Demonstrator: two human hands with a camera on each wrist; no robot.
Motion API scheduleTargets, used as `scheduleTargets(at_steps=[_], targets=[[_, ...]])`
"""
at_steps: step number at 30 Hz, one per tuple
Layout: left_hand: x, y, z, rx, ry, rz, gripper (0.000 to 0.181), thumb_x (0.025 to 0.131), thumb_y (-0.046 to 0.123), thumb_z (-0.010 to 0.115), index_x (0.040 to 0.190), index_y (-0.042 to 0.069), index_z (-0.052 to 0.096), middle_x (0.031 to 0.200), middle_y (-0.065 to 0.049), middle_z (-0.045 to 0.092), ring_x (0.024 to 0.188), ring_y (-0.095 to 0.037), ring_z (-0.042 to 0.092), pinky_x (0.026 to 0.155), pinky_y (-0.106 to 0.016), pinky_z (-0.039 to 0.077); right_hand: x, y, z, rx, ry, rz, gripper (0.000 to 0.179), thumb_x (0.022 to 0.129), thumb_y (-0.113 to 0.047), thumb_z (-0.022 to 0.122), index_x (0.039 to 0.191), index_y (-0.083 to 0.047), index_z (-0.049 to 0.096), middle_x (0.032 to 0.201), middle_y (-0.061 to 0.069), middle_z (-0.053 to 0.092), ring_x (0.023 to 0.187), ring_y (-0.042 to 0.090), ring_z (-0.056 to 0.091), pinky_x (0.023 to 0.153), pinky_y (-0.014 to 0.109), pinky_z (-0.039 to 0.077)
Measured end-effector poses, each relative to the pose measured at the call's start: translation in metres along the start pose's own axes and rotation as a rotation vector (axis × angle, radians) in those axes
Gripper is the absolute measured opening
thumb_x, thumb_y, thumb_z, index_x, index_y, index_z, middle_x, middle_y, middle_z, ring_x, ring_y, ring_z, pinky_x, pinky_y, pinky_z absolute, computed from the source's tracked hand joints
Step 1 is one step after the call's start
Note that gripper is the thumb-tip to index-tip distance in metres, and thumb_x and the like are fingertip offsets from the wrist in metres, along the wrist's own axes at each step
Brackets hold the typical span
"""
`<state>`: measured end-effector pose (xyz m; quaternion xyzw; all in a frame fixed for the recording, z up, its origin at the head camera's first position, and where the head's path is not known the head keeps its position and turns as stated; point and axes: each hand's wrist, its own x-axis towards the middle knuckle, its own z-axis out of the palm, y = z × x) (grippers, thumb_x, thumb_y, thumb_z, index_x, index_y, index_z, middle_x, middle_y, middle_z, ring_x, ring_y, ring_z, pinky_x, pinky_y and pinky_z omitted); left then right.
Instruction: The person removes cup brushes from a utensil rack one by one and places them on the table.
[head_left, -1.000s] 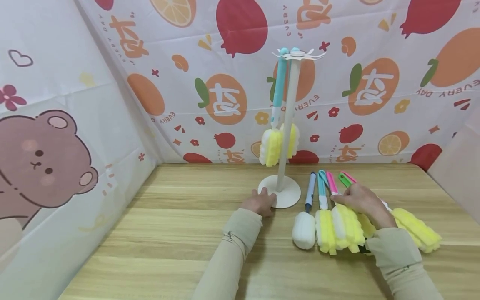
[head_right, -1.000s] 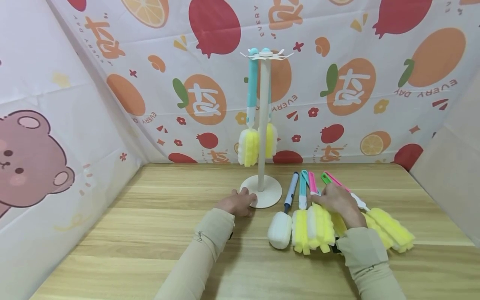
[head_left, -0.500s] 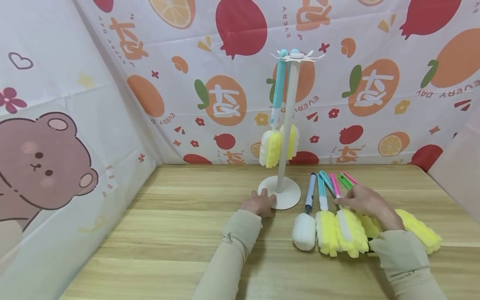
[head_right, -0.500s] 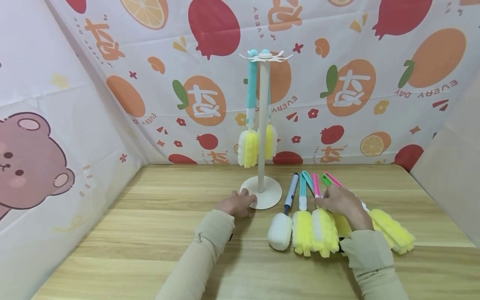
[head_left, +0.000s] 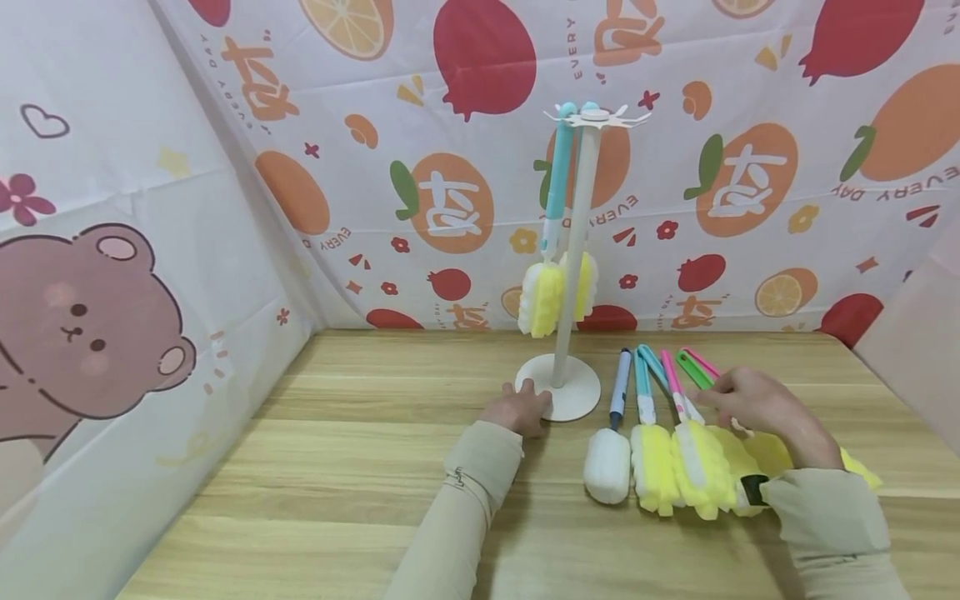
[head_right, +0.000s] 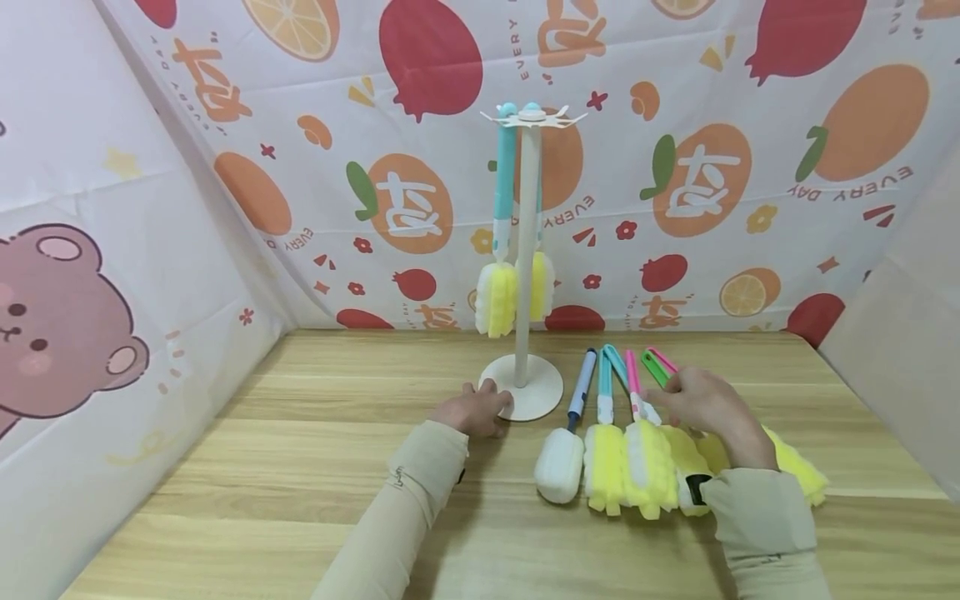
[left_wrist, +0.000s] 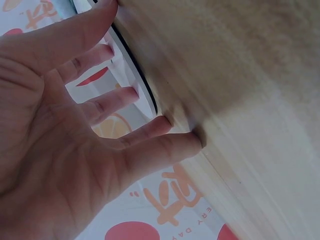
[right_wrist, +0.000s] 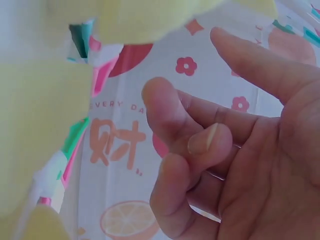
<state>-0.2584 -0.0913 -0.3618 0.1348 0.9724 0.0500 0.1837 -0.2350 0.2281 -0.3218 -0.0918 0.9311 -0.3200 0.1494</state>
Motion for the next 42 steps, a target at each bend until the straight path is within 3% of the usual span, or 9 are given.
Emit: scheduleTargets(at_steps=[11,20,25,34,42], targets=[[0.001,-0.001,0.001,0.011,0.003,-0.007,0.029,0.095,0.020,0.072,0.121,0.019,0.059,0.135,-0.010,0.046,0.120,-0.034,0.045,0.079,-0.049,0.054,-0.003,0.002,-0.006,-0.040,0.028,-0.012,0.036,0.102,-0.029,0.062,0.084,0.001,0.069,0.068,0.004,0.061,0.058,0.020,0.052,0.059,0.035,0.044],[0.003,0.000,0.003,0.017,0.009,-0.007,0.026,0.096,0.023,0.072,0.118,0.019,0.059,0.134,-0.010,0.046,0.119,-0.034,0.046,0.079,-0.049,0.054,-0.004,0.004,-0.011,-0.056,0.055,0.003,0.041,0.102,-0.031,0.060,0.098,0.009,0.068,0.075,0.006,0.065,0.067,0.022,0.053,0.058,0.034,0.044],[0.003,0.000,0.002,0.016,0.007,-0.003,0.027,0.095,0.021,0.072,0.119,0.019,0.059,0.136,-0.010,0.046,0.122,-0.035,0.045,0.079,-0.050,0.054,-0.007,0.002,-0.010,-0.036,0.090,0.003,0.040,0.102,-0.030,0.060,0.101,0.009,0.068,0.075,0.007,0.065,0.063,0.021,0.053,0.055,0.033,0.044],[0.003,0.000,-0.003,0.008,-0.005,-0.006,0.032,0.095,0.023,0.072,0.123,0.019,0.058,0.140,-0.010,0.044,0.126,-0.035,0.042,0.081,-0.050,0.054,-0.006,-0.002,-0.009,-0.008,0.192,-0.079,0.035,0.102,-0.029,0.062,0.096,0.004,0.070,0.070,0.002,0.060,0.046,0.015,0.043,0.045,0.029,0.040],[0.005,0.000,0.000,0.011,-0.018,-0.001,0.033,0.095,0.023,0.072,0.124,0.019,0.057,0.139,-0.011,0.044,0.125,-0.036,0.043,0.082,-0.050,0.054,-0.008,-0.007,-0.010,0.004,0.226,-0.122,0.029,0.101,-0.024,0.063,0.095,0.003,0.071,0.068,0.002,0.059,0.044,0.015,0.043,0.044,0.029,0.039]])
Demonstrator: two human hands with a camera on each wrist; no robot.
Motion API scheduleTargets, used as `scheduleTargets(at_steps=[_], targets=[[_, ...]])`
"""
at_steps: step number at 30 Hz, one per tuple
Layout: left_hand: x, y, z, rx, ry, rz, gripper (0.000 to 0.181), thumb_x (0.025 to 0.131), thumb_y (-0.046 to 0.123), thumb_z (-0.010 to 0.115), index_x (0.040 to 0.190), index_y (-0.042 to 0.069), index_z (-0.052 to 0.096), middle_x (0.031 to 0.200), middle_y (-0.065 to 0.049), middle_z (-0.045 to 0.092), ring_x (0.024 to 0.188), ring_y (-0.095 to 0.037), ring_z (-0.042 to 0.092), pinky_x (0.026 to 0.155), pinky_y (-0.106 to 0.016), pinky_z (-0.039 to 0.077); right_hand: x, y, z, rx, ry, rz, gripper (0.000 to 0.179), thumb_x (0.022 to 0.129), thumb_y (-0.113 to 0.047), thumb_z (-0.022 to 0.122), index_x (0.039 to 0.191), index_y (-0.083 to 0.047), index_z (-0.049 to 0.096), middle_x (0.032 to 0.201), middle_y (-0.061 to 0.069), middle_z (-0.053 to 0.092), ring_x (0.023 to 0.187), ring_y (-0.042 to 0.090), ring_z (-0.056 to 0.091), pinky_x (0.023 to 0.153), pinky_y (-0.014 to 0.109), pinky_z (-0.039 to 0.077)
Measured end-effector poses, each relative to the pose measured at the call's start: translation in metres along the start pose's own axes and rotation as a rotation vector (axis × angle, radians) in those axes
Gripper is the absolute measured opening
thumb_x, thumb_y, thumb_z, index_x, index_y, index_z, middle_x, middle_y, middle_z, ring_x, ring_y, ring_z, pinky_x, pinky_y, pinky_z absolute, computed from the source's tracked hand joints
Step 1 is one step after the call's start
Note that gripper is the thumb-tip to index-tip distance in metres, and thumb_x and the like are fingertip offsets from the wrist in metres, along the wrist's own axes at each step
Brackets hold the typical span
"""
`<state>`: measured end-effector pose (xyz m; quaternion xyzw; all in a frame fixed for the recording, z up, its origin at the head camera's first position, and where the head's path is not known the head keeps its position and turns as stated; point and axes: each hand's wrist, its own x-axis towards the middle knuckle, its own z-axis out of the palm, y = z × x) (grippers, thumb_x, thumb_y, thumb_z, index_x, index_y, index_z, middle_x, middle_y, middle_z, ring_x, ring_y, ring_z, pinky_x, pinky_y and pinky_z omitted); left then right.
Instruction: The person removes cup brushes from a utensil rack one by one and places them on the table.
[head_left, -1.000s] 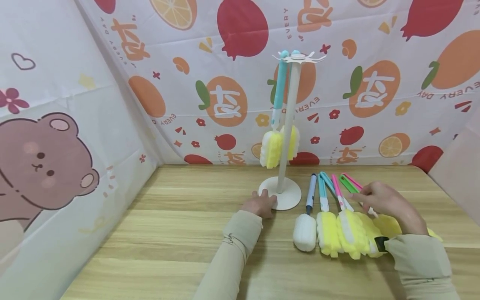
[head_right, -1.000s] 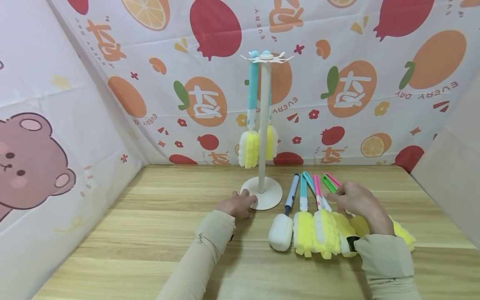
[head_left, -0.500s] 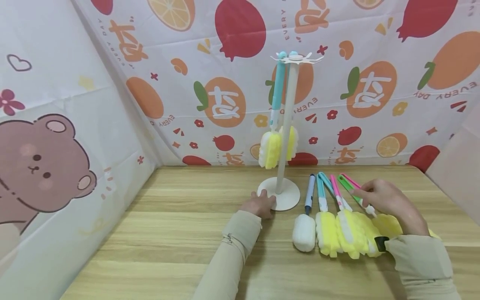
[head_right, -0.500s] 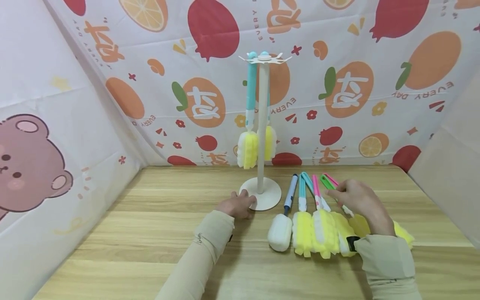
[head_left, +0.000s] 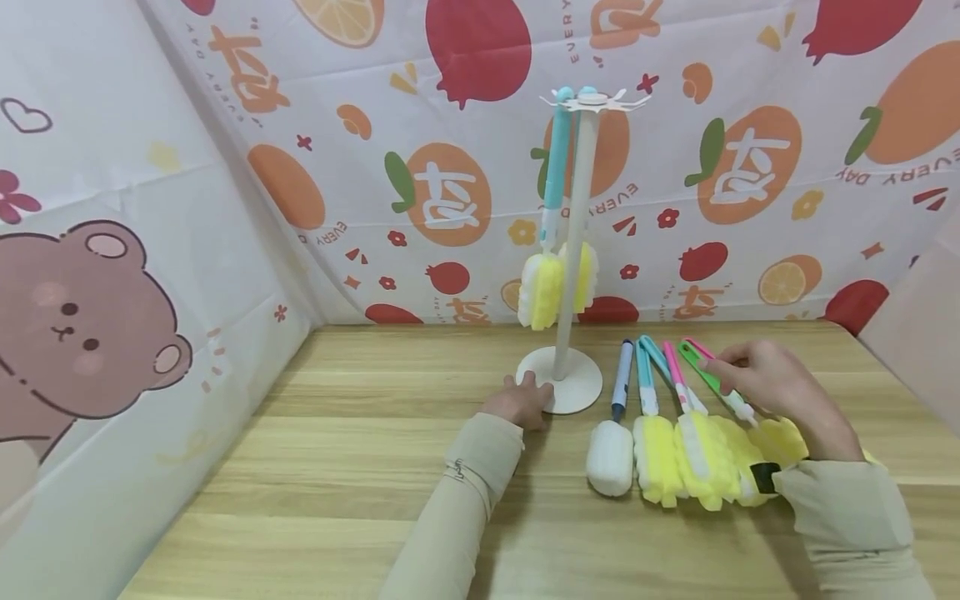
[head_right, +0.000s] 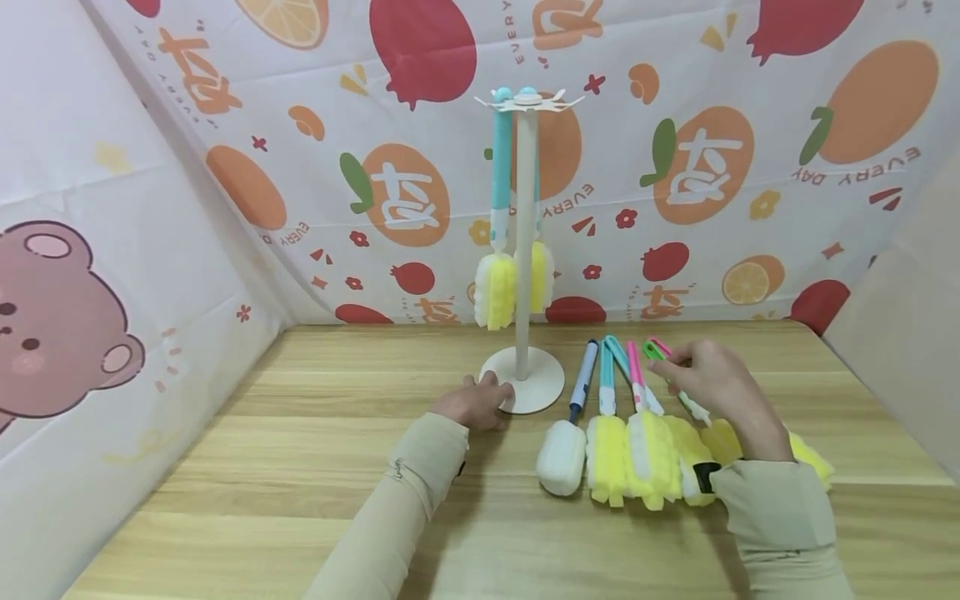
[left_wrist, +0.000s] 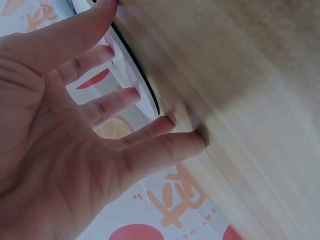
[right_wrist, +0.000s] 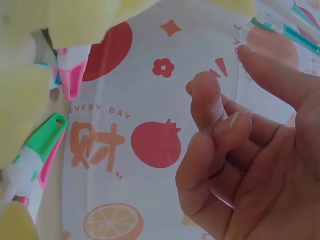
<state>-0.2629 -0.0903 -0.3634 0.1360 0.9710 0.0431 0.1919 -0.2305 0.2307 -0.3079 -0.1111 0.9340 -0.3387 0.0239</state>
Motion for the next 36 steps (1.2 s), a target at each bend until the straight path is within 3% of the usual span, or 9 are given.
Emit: scheduleTargets(at_steps=[6,13,21,28,36], targets=[[-0.002,-0.001,-0.001,-0.009,0.006,0.002,0.032,0.095,0.021,0.072,0.122,0.018,0.057,0.142,-0.011,0.043,0.127,-0.037,0.043,0.082,-0.051,0.054,0.007,-0.008,-0.009,-0.072,0.020,-0.065,0.031,0.102,-0.023,0.062,0.092,0.004,0.074,0.071,0.000,0.061,0.061,0.018,0.053,0.055,0.030,0.045],[-0.003,0.000,0.001,0.007,0.026,-0.002,0.028,0.095,0.024,0.072,0.119,0.018,0.058,0.137,-0.010,0.046,0.122,-0.035,0.045,0.078,-0.048,0.055,0.020,-0.031,-0.023,-0.124,0.063,-0.137,0.028,0.100,-0.024,0.066,0.092,0.001,0.075,0.066,-0.001,0.060,0.061,0.021,0.054,0.053,0.030,0.045],[-0.004,0.000,0.001,0.008,0.032,0.009,0.028,0.095,0.024,0.072,0.118,0.017,0.058,0.136,-0.011,0.046,0.121,-0.036,0.045,0.081,-0.048,0.054,0.027,-0.051,-0.025,-0.153,0.045,-0.209,0.028,0.098,-0.022,0.069,0.102,0.005,0.077,0.072,-0.001,0.065,0.060,0.019,0.058,0.054,0.029,0.049],[-0.005,0.001,0.001,0.015,0.035,0.006,0.029,0.093,0.024,0.075,0.115,0.017,0.058,0.138,-0.011,0.046,0.119,-0.035,0.045,0.080,-0.047,0.054,0.032,-0.055,-0.027,-0.128,0.049,-0.210,0.024,0.099,-0.021,0.067,0.096,0.002,0.076,0.070,0.000,0.063,0.060,0.020,0.057,0.054,0.029,0.048],[-0.004,0.000,0.002,0.015,0.039,0.007,0.028,0.094,0.024,0.074,0.115,0.017,0.057,0.139,-0.012,0.046,0.119,-0.035,0.046,0.080,-0.047,0.054,0.038,-0.066,-0.033,-0.120,0.108,-0.188,0.036,0.099,-0.027,0.068,0.109,0.007,0.072,0.077,0.002,0.069,0.066,0.020,0.060,0.057,0.031,0.050]])
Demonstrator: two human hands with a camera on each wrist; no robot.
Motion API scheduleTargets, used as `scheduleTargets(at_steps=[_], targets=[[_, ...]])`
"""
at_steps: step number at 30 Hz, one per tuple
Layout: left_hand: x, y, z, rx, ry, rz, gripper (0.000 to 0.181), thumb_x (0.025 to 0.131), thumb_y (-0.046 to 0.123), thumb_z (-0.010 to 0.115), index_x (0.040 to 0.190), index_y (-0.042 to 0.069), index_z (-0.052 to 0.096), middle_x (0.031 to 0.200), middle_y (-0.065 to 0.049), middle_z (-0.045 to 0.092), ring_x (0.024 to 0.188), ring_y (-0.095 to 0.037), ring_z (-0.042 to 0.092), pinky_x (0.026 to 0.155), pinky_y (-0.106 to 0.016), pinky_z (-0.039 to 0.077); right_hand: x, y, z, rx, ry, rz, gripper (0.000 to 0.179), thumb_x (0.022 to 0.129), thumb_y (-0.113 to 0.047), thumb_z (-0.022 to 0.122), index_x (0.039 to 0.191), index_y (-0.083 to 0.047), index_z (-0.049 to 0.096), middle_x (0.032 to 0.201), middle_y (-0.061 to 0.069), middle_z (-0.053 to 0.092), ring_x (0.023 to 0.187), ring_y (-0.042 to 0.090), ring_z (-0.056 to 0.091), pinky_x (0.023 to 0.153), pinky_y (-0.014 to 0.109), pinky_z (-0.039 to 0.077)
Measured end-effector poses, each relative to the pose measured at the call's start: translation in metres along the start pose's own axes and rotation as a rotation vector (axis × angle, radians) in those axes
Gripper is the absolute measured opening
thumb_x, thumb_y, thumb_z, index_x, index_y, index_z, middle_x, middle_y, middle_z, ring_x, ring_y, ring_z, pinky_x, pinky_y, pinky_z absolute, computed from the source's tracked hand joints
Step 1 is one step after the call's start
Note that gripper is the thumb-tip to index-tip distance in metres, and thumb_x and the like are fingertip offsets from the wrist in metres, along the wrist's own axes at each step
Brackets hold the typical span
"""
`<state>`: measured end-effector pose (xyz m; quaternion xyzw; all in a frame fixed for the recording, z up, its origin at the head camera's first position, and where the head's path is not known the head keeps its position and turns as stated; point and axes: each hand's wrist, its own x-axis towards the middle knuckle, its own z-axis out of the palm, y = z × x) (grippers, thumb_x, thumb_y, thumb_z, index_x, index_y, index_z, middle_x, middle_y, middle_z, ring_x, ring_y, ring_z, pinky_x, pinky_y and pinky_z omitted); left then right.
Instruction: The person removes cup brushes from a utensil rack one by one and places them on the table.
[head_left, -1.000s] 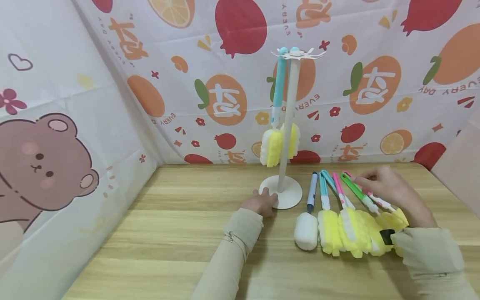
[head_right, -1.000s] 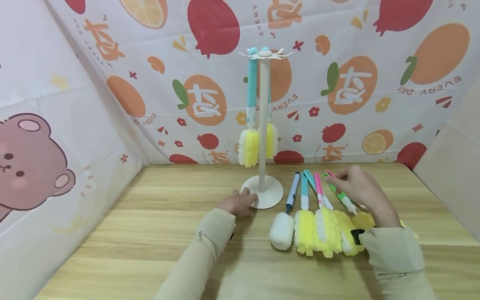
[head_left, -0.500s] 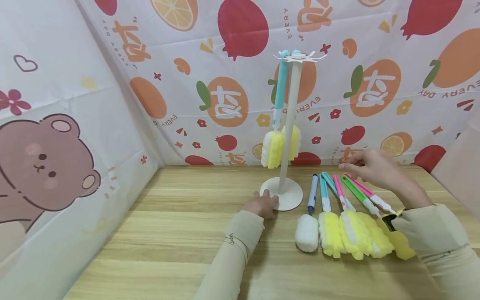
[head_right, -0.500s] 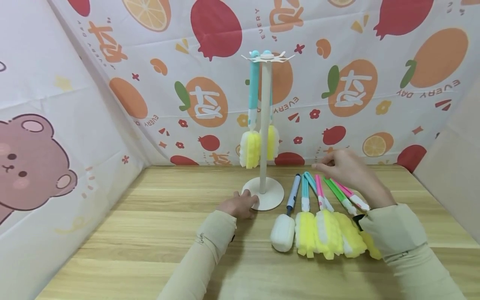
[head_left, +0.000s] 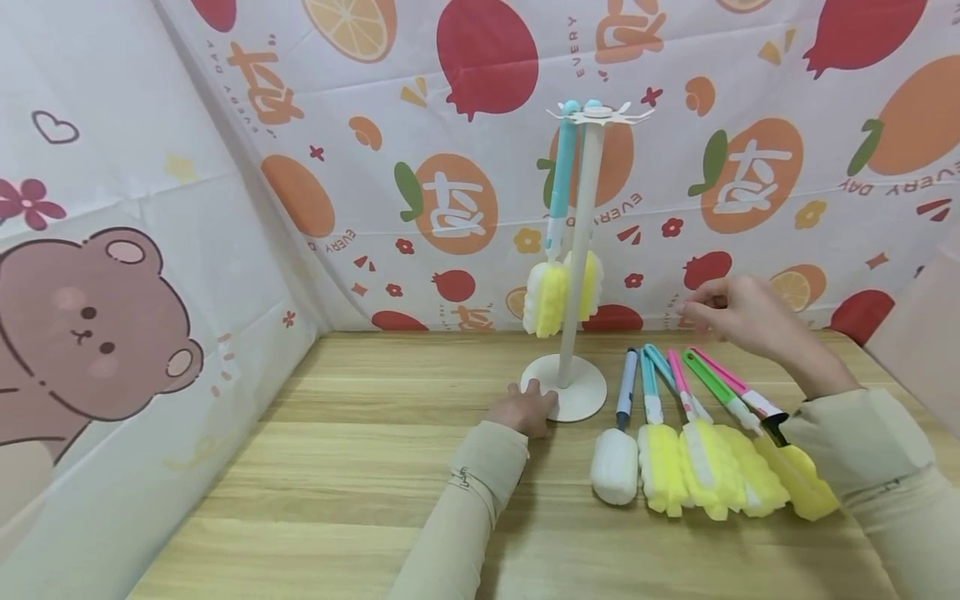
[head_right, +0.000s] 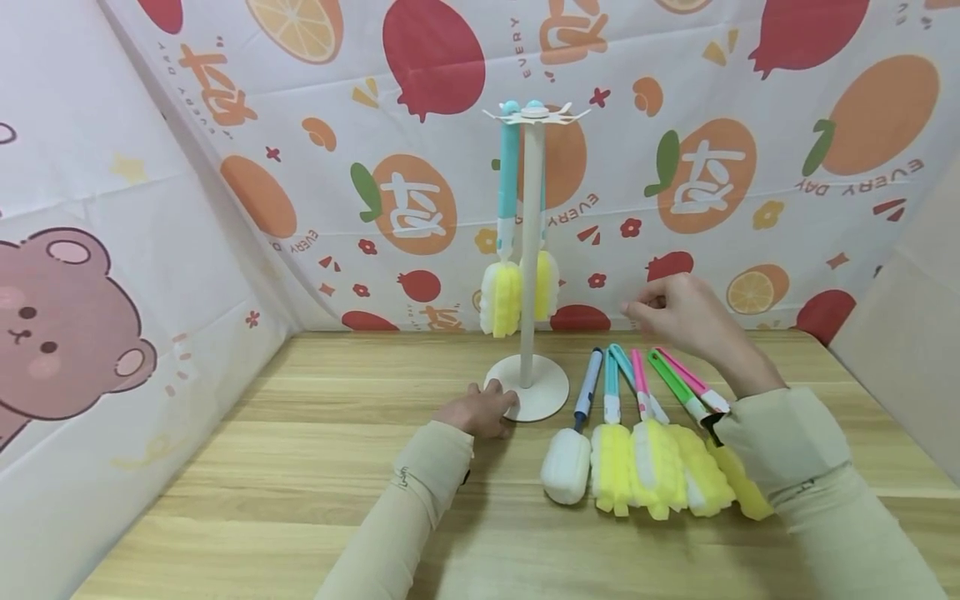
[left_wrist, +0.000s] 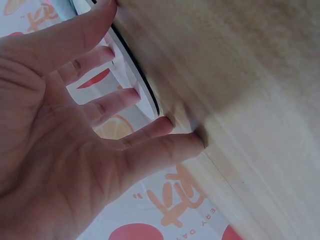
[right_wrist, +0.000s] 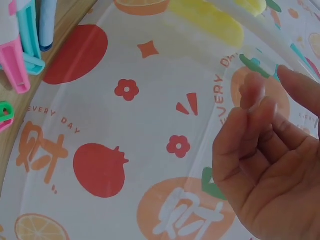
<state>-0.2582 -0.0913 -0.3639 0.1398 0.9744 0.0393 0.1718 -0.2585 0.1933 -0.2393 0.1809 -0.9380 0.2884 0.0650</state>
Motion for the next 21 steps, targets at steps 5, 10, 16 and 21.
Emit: scheduleTargets(at_steps=[5,10,16,21], targets=[[0.000,0.000,0.000,-0.003,0.004,-0.001,0.028,0.093,0.025,0.075,0.115,0.018,0.058,0.138,-0.011,0.046,0.119,-0.035,0.046,0.081,-0.047,0.054,0.005,-0.006,0.000,0.007,0.045,-0.010,0.037,0.098,-0.028,0.069,0.109,0.008,0.072,0.086,0.010,0.072,0.074,0.024,0.063,0.059,0.031,0.049],[-0.002,0.000,-0.001,-0.009,0.010,0.005,0.030,0.093,0.024,0.076,0.115,0.017,0.058,0.137,-0.011,0.046,0.119,-0.035,0.046,0.081,-0.048,0.054,0.008,-0.012,-0.002,0.015,0.076,-0.014,0.034,0.098,-0.024,0.068,0.109,0.008,0.072,0.090,0.015,0.071,0.078,0.029,0.062,0.059,0.031,0.047],[-0.001,0.001,0.000,-0.017,0.011,0.014,0.028,0.093,0.023,0.075,0.114,0.017,0.058,0.134,-0.011,0.047,0.117,-0.034,0.046,0.080,-0.047,0.054,0.010,-0.015,-0.003,0.018,0.091,-0.013,0.032,0.098,-0.023,0.068,0.107,0.007,0.073,0.082,0.011,0.070,0.075,0.026,0.062,0.059,0.030,0.046],[0.000,0.000,0.000,-0.018,0.005,0.007,0.031,0.093,0.024,0.075,0.118,0.017,0.058,0.138,-0.011,0.046,0.119,-0.035,0.046,0.081,-0.048,0.054,0.016,-0.020,-0.003,0.021,0.110,-0.017,0.029,0.098,-0.023,0.068,0.103,0.005,0.074,0.083,0.010,0.069,0.077,0.028,0.060,0.061,0.030,0.045]])
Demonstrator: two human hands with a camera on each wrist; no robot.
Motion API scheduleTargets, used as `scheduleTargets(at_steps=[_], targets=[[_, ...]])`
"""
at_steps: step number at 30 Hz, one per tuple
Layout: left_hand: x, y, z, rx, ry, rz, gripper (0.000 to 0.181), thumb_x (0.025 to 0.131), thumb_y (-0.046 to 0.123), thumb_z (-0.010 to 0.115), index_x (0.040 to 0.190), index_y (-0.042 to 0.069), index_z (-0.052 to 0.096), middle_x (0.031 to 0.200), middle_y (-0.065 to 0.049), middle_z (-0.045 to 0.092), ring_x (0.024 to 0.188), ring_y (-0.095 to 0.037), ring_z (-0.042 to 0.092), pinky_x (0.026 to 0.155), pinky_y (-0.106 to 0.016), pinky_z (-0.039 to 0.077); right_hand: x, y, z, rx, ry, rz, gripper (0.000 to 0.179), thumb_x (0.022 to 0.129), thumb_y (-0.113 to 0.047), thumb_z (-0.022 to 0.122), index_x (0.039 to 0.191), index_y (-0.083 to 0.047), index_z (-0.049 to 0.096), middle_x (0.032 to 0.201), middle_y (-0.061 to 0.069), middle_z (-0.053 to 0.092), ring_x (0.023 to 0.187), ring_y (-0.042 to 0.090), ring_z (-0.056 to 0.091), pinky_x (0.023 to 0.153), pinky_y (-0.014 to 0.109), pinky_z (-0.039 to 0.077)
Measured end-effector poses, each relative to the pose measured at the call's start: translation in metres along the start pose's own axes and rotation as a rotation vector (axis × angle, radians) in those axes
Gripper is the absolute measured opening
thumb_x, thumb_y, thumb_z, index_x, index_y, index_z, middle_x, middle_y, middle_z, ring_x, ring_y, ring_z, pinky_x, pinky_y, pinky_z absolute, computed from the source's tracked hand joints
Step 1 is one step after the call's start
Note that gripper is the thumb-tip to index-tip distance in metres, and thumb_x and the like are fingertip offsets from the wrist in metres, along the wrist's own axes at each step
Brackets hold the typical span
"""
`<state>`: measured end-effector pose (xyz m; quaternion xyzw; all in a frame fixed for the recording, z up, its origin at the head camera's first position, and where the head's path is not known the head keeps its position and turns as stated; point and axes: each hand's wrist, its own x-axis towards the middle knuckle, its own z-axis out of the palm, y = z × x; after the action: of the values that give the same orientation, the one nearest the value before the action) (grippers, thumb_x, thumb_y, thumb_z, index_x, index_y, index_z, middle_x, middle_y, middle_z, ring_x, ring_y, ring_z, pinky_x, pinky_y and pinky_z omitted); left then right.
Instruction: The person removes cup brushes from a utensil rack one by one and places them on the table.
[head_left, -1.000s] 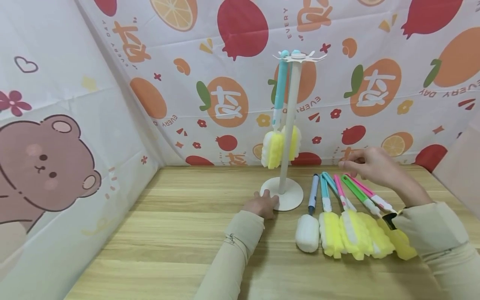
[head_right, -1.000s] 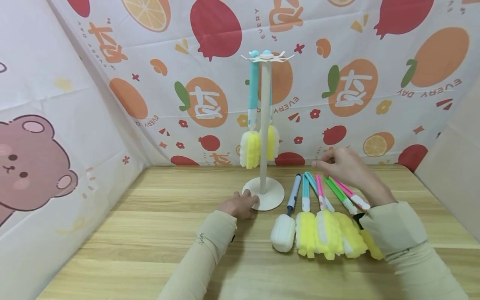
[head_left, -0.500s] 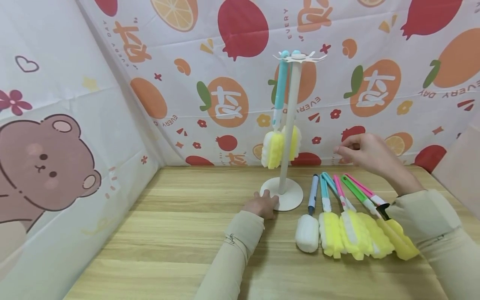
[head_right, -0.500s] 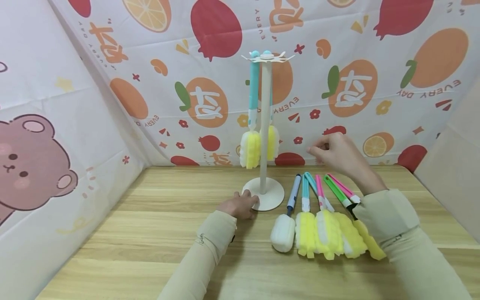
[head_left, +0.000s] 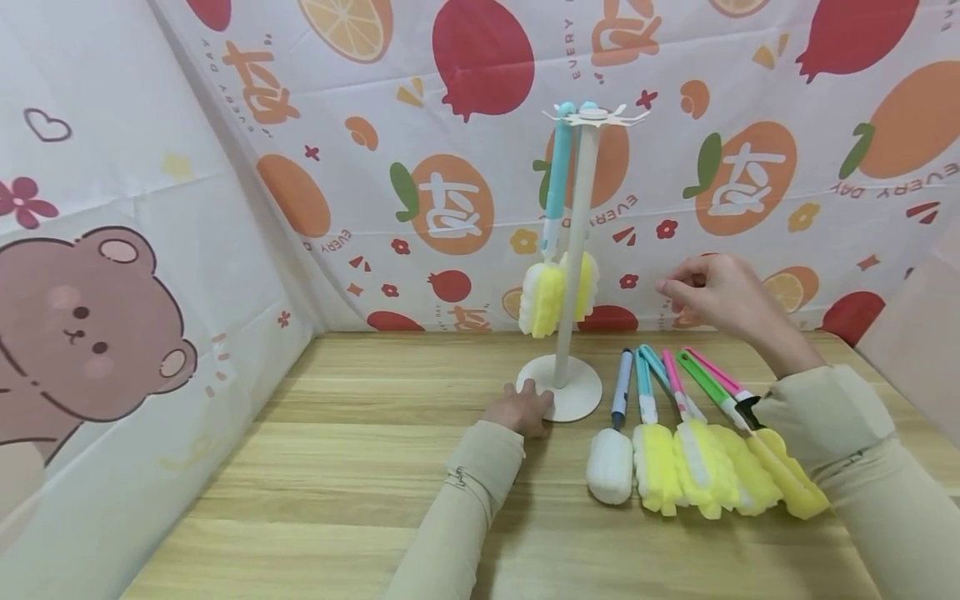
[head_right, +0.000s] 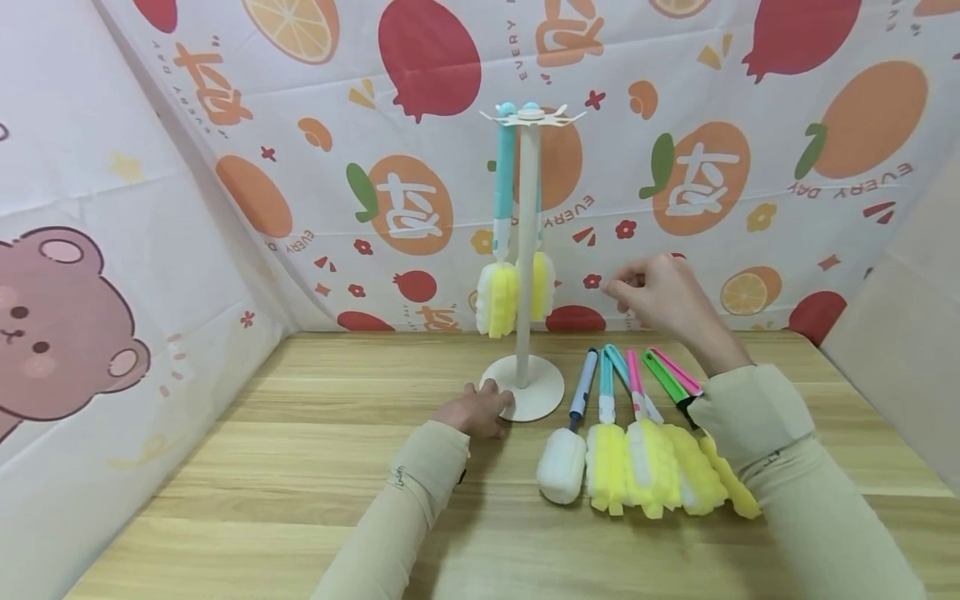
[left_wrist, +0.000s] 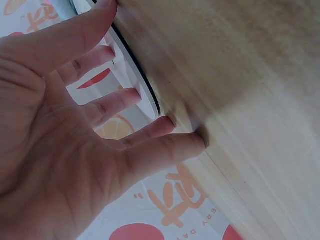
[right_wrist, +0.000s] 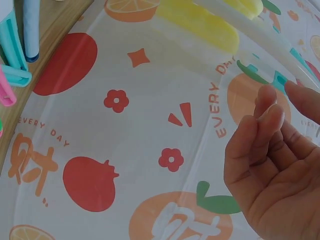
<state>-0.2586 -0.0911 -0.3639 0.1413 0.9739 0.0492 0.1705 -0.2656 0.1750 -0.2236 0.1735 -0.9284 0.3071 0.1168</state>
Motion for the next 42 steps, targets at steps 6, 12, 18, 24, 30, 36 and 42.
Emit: scheduleTargets(at_steps=[6,12,18,24,30,36,42], targets=[[0.000,-0.001,0.000,-0.002,-0.004,-0.002,0.029,0.094,0.024,0.074,0.117,0.018,0.058,0.138,-0.011,0.046,0.119,-0.034,0.045,0.081,-0.048,0.053,0.009,-0.007,0.005,0.021,0.016,0.002,0.028,0.099,-0.024,0.067,0.098,0.004,0.075,0.072,0.006,0.067,0.067,0.026,0.056,0.053,0.030,0.040],[-0.001,-0.002,0.001,-0.006,-0.003,0.004,0.029,0.093,0.024,0.075,0.116,0.018,0.058,0.137,-0.011,0.046,0.118,-0.034,0.046,0.080,-0.047,0.054,0.014,-0.007,0.014,0.032,0.035,-0.021,0.024,0.097,-0.018,0.069,0.098,0.005,0.075,0.076,0.010,0.069,0.067,0.024,0.059,0.055,0.028,0.044],[-0.001,-0.002,0.003,-0.010,-0.004,0.003,0.029,0.093,0.025,0.076,0.115,0.018,0.059,0.138,-0.012,0.047,0.116,-0.034,0.046,0.078,-0.046,0.053,0.016,-0.008,0.023,0.031,0.029,-0.034,0.021,0.097,-0.016,0.068,0.097,0.004,0.076,0.076,0.011,0.070,0.068,0.024,0.058,0.057,0.029,0.045],[0.000,-0.002,0.002,-0.014,-0.005,0.004,0.028,0.093,0.025,0.076,0.114,0.017,0.058,0.136,-0.012,0.047,0.116,-0.034,0.046,0.079,-0.047,0.053,0.022,-0.012,0.025,0.048,0.055,-0.025,0.021,0.097,-0.015,0.066,0.100,0.004,0.075,0.075,0.010,0.068,0.066,0.026,0.055,0.053,0.028,0.041],[0.000,-0.002,0.000,-0.017,-0.007,0.000,0.028,0.093,0.024,0.076,0.114,0.017,0.058,0.135,-0.011,0.047,0.116,-0.034,0.046,0.080,-0.047,0.053,0.027,-0.014,0.029,0.069,0.125,-0.043,0.020,0.099,-0.013,0.065,0.101,0.005,0.074,0.081,0.014,0.068,0.070,0.027,0.055,0.055,0.024,0.043],[0.000,0.000,-0.002,-0.004,-0.004,0.003,0.027,0.093,0.024,0.076,0.111,0.018,0.058,0.134,-0.011,0.047,0.116,-0.034,0.046,0.080,-0.048,0.053,0.030,-0.012,0.032,0.091,0.200,-0.044,0.024,0.099,-0.017,0.066,0.106,0.005,0.072,0.089,0.019,0.068,0.073,0.028,0.056,0.057,0.019,0.044],[0.000,0.001,-0.002,-0.006,-0.007,0.003,0.026,0.093,0.024,0.075,0.111,0.017,0.057,0.135,-0.011,0.047,0.116,-0.034,0.046,0.079,-0.047,0.053,0.034,-0.014,0.033,0.122,0.203,-0.017,0.027,0.100,-0.019,0.065,0.111,0.004,0.072,0.091,0.019,0.068,0.071,0.025,0.058,0.058,0.019,0.045]])
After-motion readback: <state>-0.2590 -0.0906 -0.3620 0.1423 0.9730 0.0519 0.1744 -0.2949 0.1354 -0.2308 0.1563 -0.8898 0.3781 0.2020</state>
